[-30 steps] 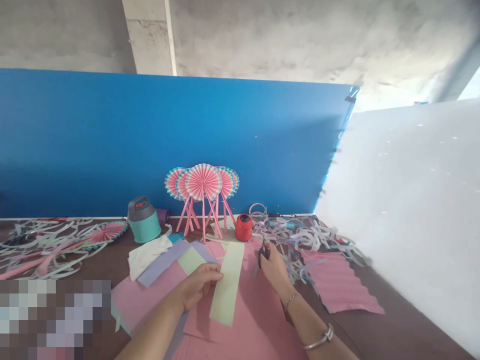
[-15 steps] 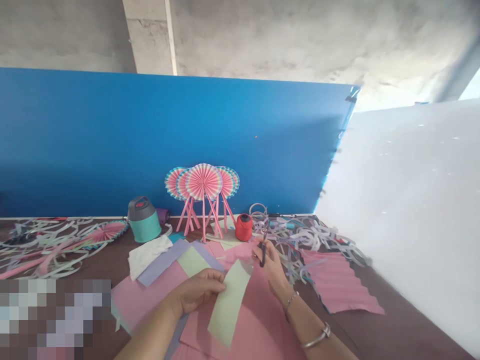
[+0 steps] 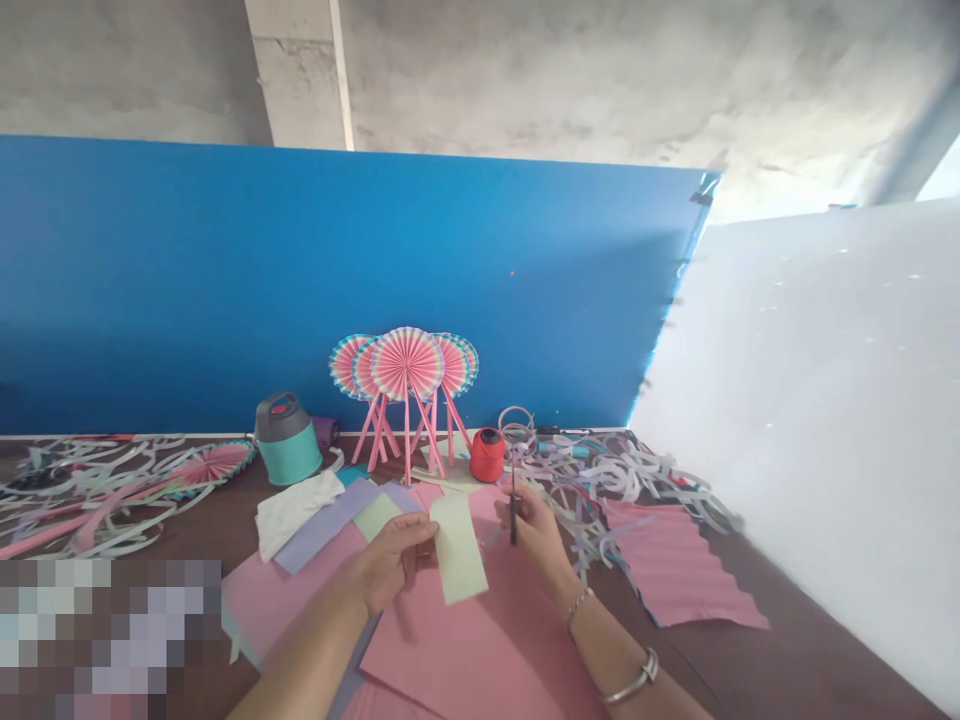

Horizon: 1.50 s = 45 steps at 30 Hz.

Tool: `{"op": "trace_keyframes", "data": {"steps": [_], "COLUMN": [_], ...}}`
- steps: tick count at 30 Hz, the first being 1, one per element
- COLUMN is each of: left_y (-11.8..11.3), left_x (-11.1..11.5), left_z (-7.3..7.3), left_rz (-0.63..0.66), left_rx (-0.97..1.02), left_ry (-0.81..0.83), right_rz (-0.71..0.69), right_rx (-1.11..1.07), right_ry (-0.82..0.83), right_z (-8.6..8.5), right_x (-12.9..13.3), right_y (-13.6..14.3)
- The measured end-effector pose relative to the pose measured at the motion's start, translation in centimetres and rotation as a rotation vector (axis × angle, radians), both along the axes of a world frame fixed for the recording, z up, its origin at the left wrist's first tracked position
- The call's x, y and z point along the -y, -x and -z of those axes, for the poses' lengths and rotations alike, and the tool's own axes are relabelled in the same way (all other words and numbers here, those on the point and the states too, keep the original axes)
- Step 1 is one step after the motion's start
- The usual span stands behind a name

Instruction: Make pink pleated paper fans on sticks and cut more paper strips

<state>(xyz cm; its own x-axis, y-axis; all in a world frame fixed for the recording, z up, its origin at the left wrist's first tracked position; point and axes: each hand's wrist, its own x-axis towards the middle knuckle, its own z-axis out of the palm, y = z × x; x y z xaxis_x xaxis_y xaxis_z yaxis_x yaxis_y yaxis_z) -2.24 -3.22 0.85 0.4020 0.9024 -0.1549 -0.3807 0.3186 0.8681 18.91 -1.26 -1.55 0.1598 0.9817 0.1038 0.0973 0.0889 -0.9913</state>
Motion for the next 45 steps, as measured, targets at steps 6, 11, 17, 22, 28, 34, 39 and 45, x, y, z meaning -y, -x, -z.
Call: {"op": "trace_keyframes", "data": {"steps": [6, 11, 17, 22, 28, 34, 39, 45], "left_y": [0.4, 0.7, 0.3, 0.0, 0.8, 2.1, 1.9, 2.0], "left_x": [-1.1, -1.7, -0.7, 0.1, -1.5, -1.9, -1.2, -1.2], "left_z": [0.9, 1.5, 0.5, 0.2, 1.1, 1.7, 1.9, 1.5], "left_rz": [-0.317, -0.399, -0.084, 0.067, -0.287, -0.577, -0.483, -0.443], "left_rx": [-0.115, -0.183, -0.02, 0.019, -0.532, -1.502, -1.912, -2.055], "left_ry": [-0.004, 0.037, 0.031, -0.012, -0.194, -0.593, -0.529, -0.487], "right_rz": [-0.041, -0.036, -0.042, -0.075, -0.173, -0.429, -0.4, -0.261], "right_rx": [0.054, 0.122, 0.158, 0.11, 0.215, 0.53, 0.772, 0.719], "right_ry": [-0.052, -0.05, -0.062, -0.044, -0.035, -0.275, -0.281, -0.187], "right_z": [0.8, 0.8, 0.6, 0.6, 0.0, -0.5, -0.3, -0.3], "right_x": [-0.2, -0.2, -0.1, -0.1, 0.7, 1.9, 1.9, 1.3], "right_y": [0.2, 0.1, 0.2, 0.3, 0.8, 1.2, 1.2, 1.0]}}
